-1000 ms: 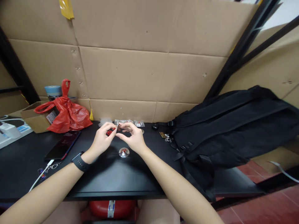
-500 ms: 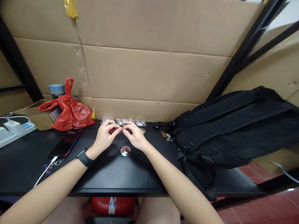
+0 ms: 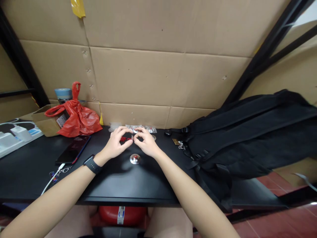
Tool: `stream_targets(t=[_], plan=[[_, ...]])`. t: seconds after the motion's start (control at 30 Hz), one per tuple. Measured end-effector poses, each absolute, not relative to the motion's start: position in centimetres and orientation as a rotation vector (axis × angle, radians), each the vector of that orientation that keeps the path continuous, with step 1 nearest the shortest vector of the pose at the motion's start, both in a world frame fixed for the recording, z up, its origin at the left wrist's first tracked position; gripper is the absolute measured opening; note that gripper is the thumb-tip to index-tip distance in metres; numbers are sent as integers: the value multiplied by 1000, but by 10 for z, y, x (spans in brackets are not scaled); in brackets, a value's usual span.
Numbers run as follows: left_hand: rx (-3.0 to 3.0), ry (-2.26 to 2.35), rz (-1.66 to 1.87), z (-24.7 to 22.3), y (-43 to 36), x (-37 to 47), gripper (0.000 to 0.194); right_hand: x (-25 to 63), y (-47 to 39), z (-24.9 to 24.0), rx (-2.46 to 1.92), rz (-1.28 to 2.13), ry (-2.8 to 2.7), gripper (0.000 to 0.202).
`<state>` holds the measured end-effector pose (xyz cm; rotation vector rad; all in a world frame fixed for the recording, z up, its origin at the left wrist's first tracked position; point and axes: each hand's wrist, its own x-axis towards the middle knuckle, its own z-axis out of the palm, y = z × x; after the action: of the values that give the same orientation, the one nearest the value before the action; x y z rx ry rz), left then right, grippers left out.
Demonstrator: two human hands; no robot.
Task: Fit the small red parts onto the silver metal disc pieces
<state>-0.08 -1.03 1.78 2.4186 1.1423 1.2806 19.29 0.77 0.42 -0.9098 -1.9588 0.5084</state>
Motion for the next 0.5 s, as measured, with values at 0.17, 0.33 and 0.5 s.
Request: stream_targets(t=[0.17, 0.33, 0.5], plan=[[2479, 1313, 1086, 7, -5, 1, 25, 195, 7, 6, -920, 535, -1983, 12], [2470, 1294, 1177, 5, 0, -2, 35, 197, 10, 7, -941, 602, -1964, 15], [2526, 1253, 1186, 2, 3, -2, 12, 197, 11, 4, -960, 586, -2008, 20]])
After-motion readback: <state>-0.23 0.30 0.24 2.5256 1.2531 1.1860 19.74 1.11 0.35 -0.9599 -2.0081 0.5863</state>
